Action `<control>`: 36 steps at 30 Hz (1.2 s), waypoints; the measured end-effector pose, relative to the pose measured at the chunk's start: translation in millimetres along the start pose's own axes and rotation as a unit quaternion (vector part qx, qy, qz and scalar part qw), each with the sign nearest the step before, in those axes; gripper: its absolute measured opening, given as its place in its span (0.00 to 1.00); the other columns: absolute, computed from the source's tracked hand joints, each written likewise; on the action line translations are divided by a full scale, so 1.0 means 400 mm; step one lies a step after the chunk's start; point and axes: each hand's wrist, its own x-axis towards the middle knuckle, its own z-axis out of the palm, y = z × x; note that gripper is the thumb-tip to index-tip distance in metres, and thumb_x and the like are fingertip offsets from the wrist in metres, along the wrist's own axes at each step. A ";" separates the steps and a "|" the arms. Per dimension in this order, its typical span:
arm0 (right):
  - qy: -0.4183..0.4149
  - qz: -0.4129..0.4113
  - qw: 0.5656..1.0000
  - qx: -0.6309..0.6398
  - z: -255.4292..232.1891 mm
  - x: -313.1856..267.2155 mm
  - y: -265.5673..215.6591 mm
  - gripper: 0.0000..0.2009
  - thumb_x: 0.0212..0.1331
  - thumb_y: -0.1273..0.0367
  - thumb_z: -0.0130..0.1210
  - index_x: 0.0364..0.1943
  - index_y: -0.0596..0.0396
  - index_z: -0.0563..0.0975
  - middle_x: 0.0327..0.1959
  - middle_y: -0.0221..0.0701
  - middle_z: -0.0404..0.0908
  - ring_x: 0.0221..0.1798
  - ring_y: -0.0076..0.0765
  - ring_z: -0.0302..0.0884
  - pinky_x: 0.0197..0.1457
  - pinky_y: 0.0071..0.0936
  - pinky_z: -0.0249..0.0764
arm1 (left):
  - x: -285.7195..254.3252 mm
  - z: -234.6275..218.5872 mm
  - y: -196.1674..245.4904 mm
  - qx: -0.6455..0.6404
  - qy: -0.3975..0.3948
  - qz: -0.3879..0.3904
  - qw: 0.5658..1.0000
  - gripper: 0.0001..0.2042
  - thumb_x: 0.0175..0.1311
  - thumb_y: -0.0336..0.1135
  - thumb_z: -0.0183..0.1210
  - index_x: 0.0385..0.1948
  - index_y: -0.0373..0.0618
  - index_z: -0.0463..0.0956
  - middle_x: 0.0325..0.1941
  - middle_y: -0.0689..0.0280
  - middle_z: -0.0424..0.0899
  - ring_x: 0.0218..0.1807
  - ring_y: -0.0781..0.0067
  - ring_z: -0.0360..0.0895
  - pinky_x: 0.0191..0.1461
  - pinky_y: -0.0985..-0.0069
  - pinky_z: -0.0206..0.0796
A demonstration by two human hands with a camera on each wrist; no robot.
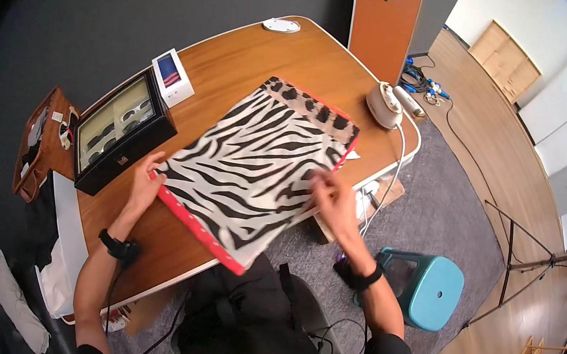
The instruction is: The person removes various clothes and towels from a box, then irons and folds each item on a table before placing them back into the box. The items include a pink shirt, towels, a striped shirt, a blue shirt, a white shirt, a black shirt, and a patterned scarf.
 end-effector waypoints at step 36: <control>-0.171 -0.118 0.843 -0.496 0.140 0.520 -0.159 0.18 0.62 0.56 0.59 0.53 0.45 0.85 0.44 0.45 0.88 0.50 0.57 0.85 0.56 0.47 0.80 | 0.169 0.067 0.002 0.039 -0.031 0.002 0.999 0.17 0.72 0.42 0.61 0.42 0.31 0.84 0.33 0.58 0.88 0.38 0.72 0.82 0.47 0.69 0.73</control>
